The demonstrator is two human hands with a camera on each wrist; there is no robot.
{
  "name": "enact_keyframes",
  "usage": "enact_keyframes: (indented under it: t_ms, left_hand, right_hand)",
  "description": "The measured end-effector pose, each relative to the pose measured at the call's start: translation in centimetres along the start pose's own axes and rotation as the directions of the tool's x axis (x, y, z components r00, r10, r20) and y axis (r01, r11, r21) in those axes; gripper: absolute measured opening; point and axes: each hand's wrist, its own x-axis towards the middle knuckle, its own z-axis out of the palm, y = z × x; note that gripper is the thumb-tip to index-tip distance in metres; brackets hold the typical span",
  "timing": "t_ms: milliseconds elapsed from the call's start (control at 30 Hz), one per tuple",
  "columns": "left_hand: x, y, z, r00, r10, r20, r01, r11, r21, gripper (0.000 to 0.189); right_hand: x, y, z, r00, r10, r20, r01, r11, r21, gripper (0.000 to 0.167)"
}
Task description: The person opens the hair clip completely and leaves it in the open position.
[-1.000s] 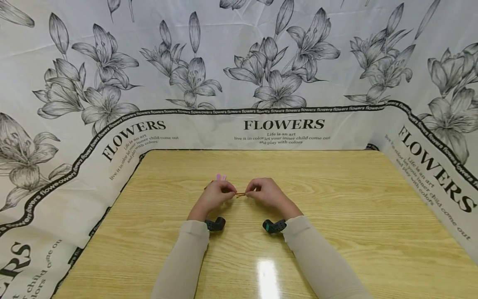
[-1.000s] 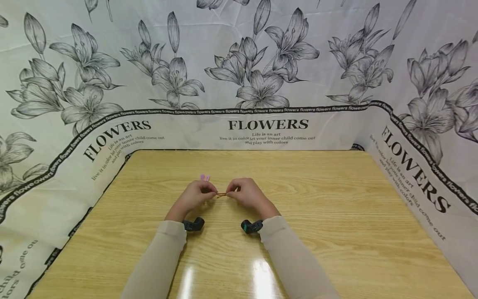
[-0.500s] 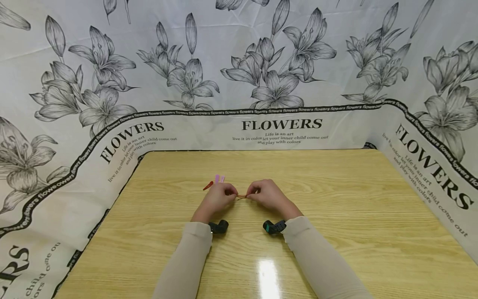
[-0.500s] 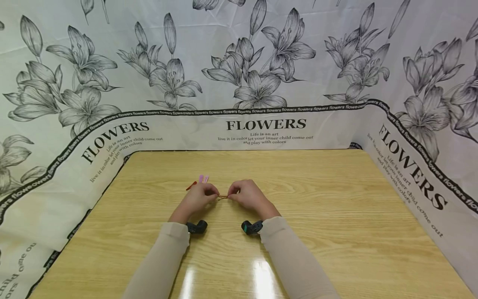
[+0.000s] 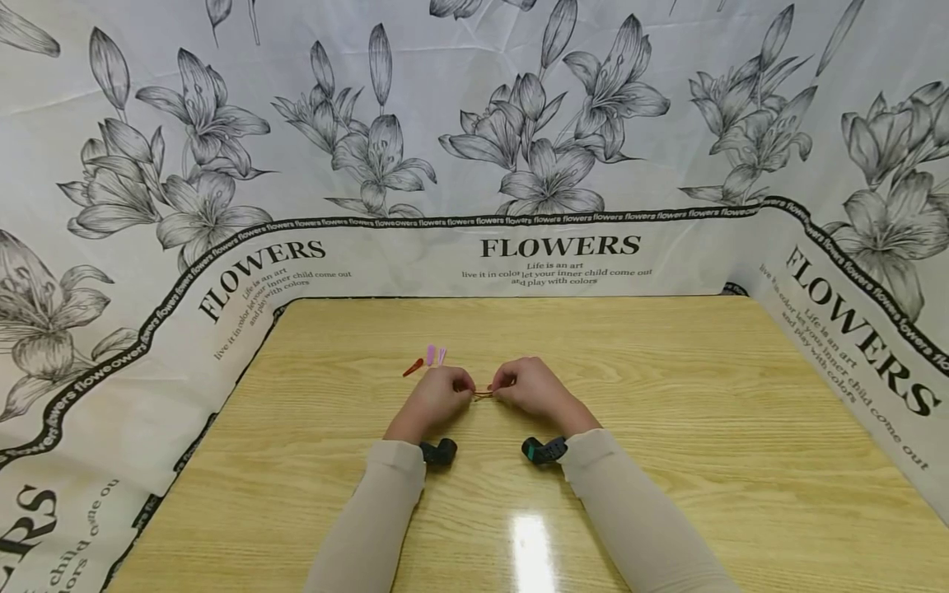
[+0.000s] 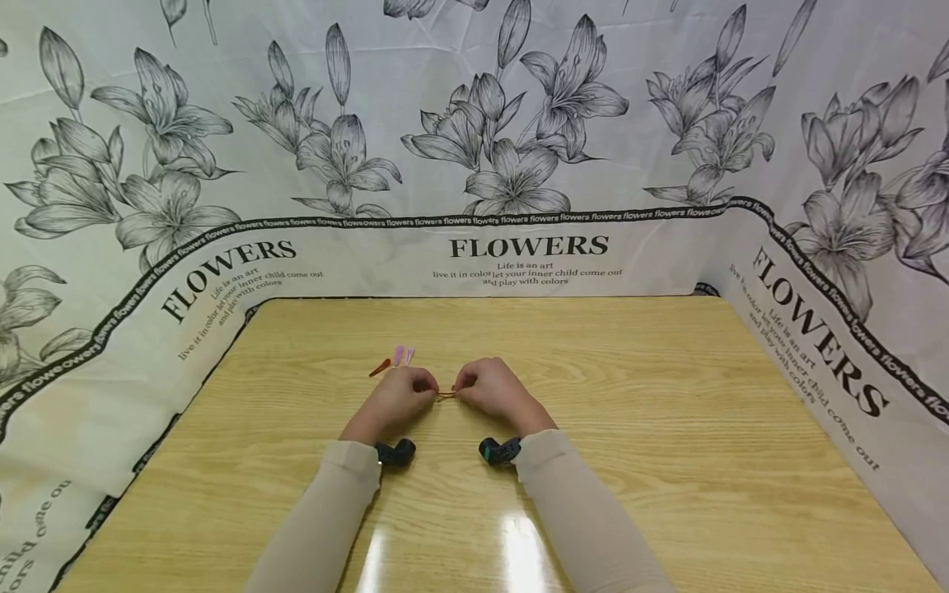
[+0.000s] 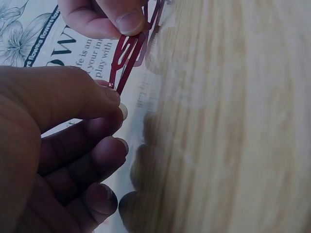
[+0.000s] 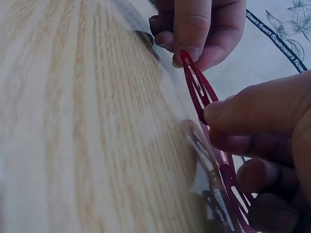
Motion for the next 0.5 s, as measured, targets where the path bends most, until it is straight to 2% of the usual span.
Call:
enact_keyframes:
  t_ms: [167,500]
  left_hand:
    - [0.04,0.19,0.03,1.0,-0.008,0.019,0.008,1.0,0.03,0.009]
    - [0.24,0.09,0.33,1.0,0.011,0.004,-0.011,0.997,0.073,0.009]
  right_hand:
    - [-0.11,-0.1,-0.03,1.0,0.006,0.008,-0.006,1.0,-0.008,0.004]
    - [-0.02,0.2,0.21,1.0,0.016,0.016,-0.016,0.999,-0.032,0.004]
